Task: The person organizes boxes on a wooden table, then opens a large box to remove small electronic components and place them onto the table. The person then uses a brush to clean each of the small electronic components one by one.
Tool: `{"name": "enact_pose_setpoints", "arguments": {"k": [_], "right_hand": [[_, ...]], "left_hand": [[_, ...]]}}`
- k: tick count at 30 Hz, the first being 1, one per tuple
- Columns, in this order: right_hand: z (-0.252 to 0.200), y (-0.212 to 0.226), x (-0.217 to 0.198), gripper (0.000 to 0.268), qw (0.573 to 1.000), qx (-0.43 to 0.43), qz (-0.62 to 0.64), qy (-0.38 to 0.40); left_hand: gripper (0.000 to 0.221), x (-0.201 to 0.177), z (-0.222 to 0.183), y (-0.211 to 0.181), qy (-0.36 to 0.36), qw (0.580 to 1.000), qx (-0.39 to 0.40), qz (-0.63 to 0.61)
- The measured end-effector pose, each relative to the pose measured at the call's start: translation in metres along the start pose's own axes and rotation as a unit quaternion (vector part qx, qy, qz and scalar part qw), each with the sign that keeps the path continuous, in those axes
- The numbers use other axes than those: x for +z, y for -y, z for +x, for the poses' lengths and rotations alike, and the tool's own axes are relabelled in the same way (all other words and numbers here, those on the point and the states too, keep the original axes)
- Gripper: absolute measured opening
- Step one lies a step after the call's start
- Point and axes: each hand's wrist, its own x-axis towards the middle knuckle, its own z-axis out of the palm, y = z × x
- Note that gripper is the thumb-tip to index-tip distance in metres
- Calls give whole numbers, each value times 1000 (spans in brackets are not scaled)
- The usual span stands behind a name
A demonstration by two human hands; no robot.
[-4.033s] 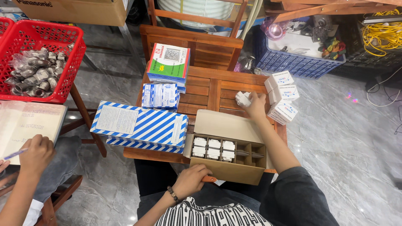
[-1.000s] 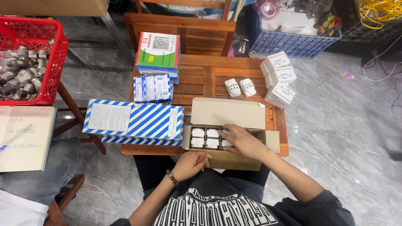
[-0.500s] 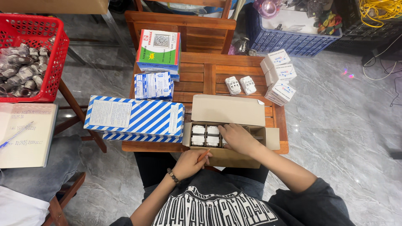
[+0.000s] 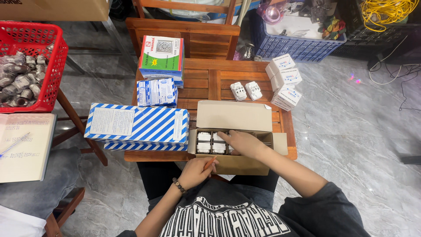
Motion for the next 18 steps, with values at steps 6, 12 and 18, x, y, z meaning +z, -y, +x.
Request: {"name": "enact_pose_setpoints", "arguments": {"k": [6,12,18], "right_hand": [[4,-14,-1,80,999,-18,27,-7],[-2,-16,-3,81,999,-16,16,-22],[-29,-24,-34,76,991,19,81,-108]], "left_hand": [[18,-1,-3,-4,5,1000,7,-4],[20,1,-3,3,4,1000,1,2],[22,-3,-1,-5,5,1000,-12,-2]]}}
